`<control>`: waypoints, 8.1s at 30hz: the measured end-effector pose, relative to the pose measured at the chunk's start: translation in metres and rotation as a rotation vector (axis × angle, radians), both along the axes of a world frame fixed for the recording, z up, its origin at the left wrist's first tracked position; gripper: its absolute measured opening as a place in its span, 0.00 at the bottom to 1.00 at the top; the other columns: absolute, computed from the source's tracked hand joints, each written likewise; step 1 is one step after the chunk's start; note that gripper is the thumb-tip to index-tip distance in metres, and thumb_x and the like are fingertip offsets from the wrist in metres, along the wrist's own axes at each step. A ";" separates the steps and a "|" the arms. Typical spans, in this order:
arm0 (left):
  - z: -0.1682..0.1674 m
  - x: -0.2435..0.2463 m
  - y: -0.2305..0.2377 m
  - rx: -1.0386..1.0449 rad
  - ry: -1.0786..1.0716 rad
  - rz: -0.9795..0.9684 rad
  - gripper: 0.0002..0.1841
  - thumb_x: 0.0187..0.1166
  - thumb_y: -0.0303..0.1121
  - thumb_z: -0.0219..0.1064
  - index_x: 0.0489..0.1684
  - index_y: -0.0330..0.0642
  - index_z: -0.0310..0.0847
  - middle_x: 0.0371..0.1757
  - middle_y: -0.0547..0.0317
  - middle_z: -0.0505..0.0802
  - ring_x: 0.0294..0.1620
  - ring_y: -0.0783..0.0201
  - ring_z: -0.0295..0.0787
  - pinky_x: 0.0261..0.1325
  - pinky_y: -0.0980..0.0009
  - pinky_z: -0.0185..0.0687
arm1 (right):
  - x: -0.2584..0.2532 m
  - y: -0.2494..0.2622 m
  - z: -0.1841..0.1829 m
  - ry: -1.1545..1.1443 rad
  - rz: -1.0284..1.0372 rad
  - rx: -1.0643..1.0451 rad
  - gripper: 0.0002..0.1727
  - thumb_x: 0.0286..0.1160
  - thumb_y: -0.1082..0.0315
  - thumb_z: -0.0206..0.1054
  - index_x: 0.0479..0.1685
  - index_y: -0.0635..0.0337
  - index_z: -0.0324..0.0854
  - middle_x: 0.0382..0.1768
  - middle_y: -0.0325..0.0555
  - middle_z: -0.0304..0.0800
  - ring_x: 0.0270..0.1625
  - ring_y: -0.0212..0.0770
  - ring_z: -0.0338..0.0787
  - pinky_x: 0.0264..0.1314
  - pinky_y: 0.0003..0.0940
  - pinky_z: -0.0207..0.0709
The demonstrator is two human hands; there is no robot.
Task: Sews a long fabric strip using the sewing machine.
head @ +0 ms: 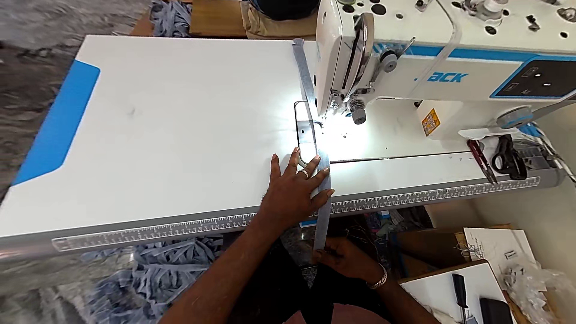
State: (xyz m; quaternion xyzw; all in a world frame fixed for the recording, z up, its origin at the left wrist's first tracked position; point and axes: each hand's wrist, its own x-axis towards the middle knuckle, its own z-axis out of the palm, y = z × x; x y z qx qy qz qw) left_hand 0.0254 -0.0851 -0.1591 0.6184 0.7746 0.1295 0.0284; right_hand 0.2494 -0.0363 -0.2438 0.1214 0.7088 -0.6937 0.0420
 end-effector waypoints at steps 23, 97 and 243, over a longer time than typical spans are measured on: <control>0.012 -0.018 0.027 -0.088 0.006 0.107 0.37 0.83 0.73 0.37 0.87 0.73 0.69 0.92 0.71 0.69 0.96 0.35 0.41 0.77 0.11 0.23 | 0.000 0.001 0.006 -0.042 -0.168 -0.120 0.16 0.92 0.58 0.55 0.52 0.61 0.84 0.43 0.41 0.92 0.29 0.32 0.90 0.35 0.28 0.88; 0.001 -0.007 0.004 0.014 0.020 -0.036 0.35 0.82 0.72 0.41 0.83 0.73 0.75 0.89 0.70 0.73 0.95 0.37 0.47 0.82 0.15 0.28 | 0.003 0.005 0.004 0.053 -0.101 0.043 0.21 0.94 0.56 0.52 0.49 0.62 0.86 0.41 0.37 0.95 0.44 0.26 0.91 0.52 0.28 0.84; 0.006 -0.034 0.061 -0.036 -0.014 0.208 0.32 0.88 0.60 0.39 0.83 0.61 0.76 0.89 0.60 0.73 0.94 0.36 0.51 0.77 0.11 0.27 | -0.010 0.015 0.018 0.019 -0.183 0.074 0.13 0.90 0.61 0.59 0.50 0.59 0.87 0.44 0.39 0.94 0.41 0.29 0.89 0.46 0.27 0.83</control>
